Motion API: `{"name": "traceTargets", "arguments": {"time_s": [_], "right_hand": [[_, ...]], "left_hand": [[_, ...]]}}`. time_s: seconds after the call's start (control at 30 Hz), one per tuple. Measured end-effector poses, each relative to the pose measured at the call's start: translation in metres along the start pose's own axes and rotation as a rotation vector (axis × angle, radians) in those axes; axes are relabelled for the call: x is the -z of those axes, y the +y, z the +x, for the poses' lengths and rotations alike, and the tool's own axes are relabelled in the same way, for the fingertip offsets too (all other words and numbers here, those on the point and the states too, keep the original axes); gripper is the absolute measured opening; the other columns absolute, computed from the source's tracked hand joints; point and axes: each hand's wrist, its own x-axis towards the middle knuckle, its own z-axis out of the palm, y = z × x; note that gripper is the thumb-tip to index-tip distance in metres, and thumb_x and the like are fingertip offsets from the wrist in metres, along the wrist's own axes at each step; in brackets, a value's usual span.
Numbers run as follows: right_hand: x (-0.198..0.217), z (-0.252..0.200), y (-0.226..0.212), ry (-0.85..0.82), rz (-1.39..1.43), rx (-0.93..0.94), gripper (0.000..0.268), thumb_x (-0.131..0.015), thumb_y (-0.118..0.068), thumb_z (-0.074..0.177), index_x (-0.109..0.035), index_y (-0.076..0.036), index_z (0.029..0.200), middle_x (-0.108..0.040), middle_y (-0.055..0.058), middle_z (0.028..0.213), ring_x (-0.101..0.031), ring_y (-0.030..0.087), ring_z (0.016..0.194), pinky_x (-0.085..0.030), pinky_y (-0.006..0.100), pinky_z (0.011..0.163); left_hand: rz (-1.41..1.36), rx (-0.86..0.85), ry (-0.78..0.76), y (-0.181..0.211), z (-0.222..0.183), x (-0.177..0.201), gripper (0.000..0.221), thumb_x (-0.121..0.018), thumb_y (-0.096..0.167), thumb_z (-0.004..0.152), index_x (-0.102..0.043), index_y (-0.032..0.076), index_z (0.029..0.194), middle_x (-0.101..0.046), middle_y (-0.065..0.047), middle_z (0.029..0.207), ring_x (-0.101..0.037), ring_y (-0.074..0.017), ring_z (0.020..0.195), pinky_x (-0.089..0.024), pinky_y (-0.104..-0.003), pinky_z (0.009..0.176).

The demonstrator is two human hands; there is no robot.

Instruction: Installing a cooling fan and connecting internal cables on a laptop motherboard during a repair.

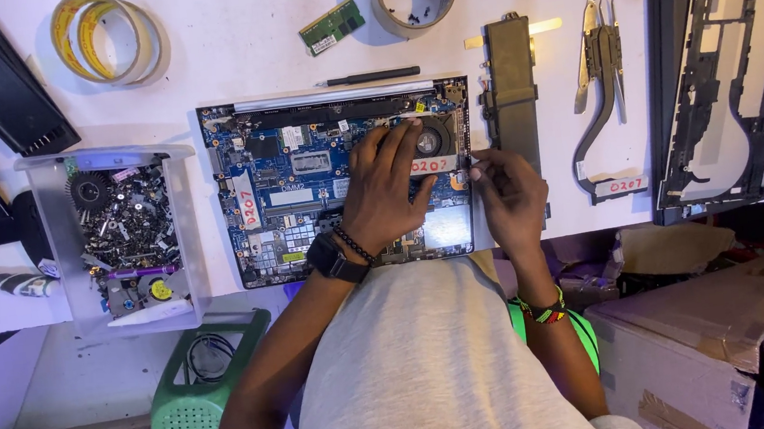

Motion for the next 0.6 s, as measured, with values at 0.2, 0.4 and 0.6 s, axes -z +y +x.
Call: {"name": "traceTargets", "arguments": {"time_s": [0.2, 0.4, 0.6], "right_hand": [[0.008, -0.001, 0.0, 0.019, -0.094, 0.091, 0.019, -0.077, 0.001, 0.095, -0.076, 0.0, 0.114, -0.069, 0.013, 0.088, -0.067, 0.025, 0.08, -0.053, 0.037, 0.067], [0.001, -0.005, 0.001, -0.015, -0.146, 0.17, 0.021, -0.079, -0.006, 0.093, -0.076, -0.004, 0.114, -0.071, 0.011, 0.087, -0.068, 0.029, 0.08, -0.053, 0.038, 0.067], [-0.004, -0.007, -0.004, -0.004, -0.17, 0.256, 0.024, -0.081, -0.007, 0.091, -0.077, -0.004, 0.114, -0.071, 0.014, 0.093, -0.07, 0.033, 0.08, -0.054, 0.041, 0.069]], "left_hand": [[0.049, -0.068, -0.057, -0.001, 0.006, 0.011, 0.074, -0.071, 0.034, 0.095, -0.041, 0.005, 0.156, -0.054, -0.018, 0.145, -0.049, -0.0379, 0.131, -0.038, -0.052, 0.108], [0.053, -0.072, -0.08, 0.003, 0.01, 0.013, 0.078, -0.074, 0.029, 0.09, -0.041, 0.004, 0.157, -0.053, -0.018, 0.145, -0.048, -0.0388, 0.13, -0.039, -0.052, 0.107], [0.076, -0.102, -0.048, -0.003, 0.016, 0.011, 0.097, -0.084, 0.031, 0.072, -0.042, 0.008, 0.156, -0.057, -0.018, 0.133, -0.055, -0.0394, 0.123, -0.044, -0.052, 0.101]]}}
